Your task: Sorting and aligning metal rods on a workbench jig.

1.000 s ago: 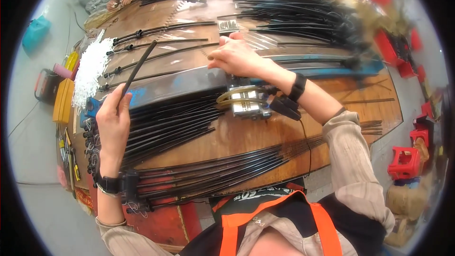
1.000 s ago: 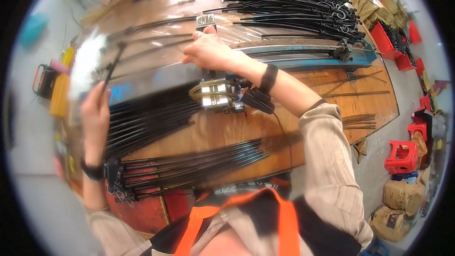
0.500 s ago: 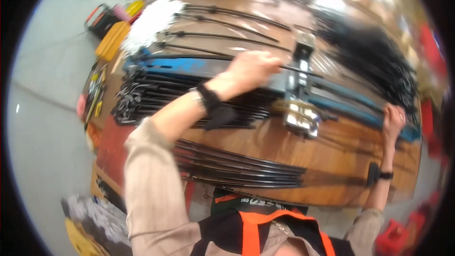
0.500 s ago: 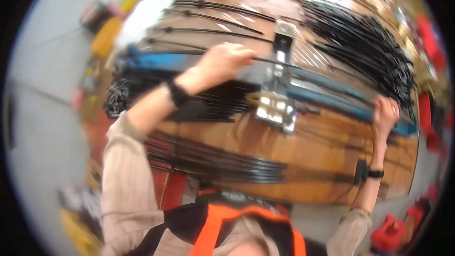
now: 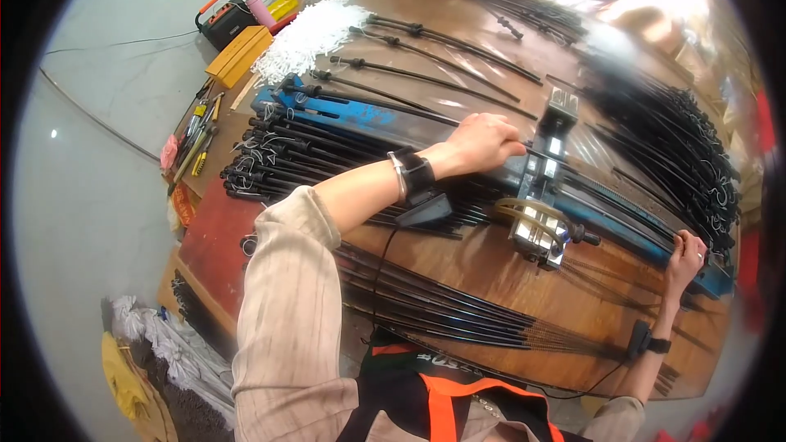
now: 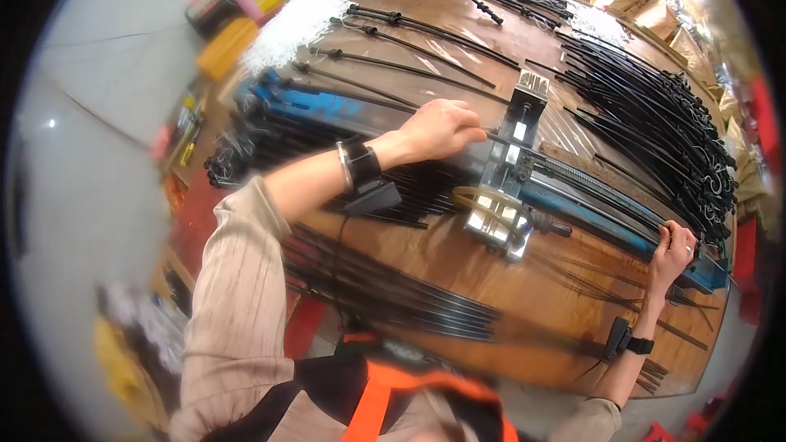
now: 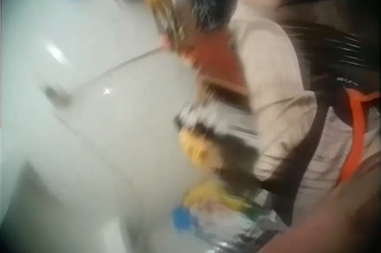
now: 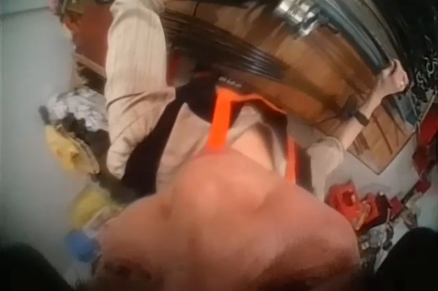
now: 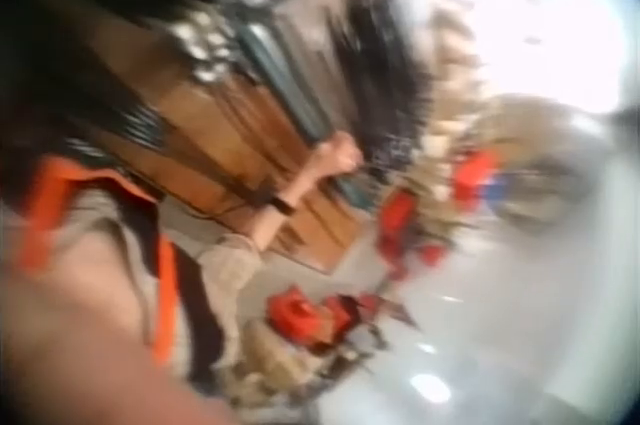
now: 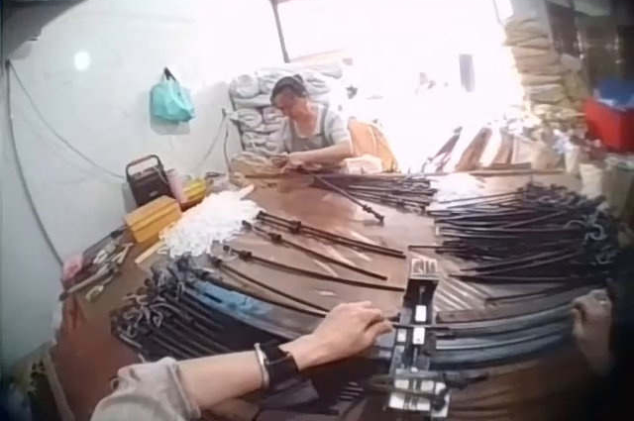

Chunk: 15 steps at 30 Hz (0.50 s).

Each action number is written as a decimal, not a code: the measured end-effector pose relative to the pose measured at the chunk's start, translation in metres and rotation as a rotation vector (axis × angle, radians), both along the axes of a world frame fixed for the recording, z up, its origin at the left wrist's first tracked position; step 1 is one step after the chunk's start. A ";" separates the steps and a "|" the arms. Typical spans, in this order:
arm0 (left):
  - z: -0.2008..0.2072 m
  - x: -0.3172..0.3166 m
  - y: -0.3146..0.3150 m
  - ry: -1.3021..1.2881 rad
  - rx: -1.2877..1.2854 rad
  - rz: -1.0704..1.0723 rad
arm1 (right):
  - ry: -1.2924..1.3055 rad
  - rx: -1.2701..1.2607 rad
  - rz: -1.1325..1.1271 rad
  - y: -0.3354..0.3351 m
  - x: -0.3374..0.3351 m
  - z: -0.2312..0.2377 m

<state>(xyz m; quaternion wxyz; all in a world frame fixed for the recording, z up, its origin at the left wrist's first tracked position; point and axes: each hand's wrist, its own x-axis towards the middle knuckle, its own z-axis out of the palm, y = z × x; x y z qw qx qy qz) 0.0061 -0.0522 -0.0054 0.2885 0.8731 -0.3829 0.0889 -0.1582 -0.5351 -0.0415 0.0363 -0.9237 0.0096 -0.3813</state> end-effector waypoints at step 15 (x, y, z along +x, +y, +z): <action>-0.002 -0.003 0.004 -0.064 0.238 0.053 | 0.125 -0.060 0.232 0.131 -0.044 0.002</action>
